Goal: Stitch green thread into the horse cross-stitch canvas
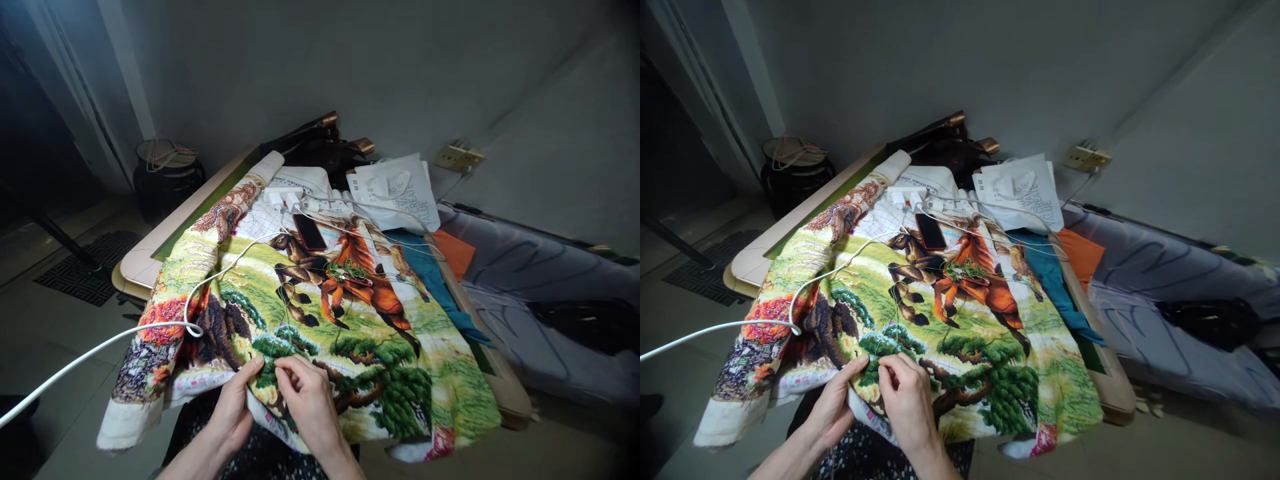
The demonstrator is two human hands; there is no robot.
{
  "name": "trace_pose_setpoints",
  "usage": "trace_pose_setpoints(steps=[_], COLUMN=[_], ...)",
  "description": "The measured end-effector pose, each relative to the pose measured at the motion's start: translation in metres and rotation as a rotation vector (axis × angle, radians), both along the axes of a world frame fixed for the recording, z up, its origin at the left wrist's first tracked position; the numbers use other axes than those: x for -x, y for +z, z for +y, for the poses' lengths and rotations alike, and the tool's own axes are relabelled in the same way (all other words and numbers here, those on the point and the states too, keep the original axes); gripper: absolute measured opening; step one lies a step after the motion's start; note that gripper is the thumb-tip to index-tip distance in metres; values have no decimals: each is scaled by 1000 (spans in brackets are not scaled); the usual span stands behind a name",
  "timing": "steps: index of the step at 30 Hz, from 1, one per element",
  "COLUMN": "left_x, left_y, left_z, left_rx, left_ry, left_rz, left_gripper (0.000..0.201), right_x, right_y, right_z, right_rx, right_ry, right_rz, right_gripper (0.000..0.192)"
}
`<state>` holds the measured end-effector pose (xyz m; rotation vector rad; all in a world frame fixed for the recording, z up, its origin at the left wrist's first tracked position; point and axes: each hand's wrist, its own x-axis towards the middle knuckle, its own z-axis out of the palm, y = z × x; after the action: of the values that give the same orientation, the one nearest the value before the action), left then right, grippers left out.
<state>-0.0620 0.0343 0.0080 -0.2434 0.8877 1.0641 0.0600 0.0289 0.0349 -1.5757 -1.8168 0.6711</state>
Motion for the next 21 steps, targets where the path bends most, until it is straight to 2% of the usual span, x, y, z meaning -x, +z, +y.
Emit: trace_pose_setpoints(steps=[14,21], left_x=[-1,0], left_y=[4,-2], left_z=[3,2], left_rx=[14,-20], left_ry=[9,14], left_rz=[35,13], left_gripper=[11,8], right_x=[-1,1], right_y=[2,-2], right_z=[2,-2], right_rx=[15,26], right_ry=[-4,-37], right_rz=[3,50], right_gripper=[19,13])
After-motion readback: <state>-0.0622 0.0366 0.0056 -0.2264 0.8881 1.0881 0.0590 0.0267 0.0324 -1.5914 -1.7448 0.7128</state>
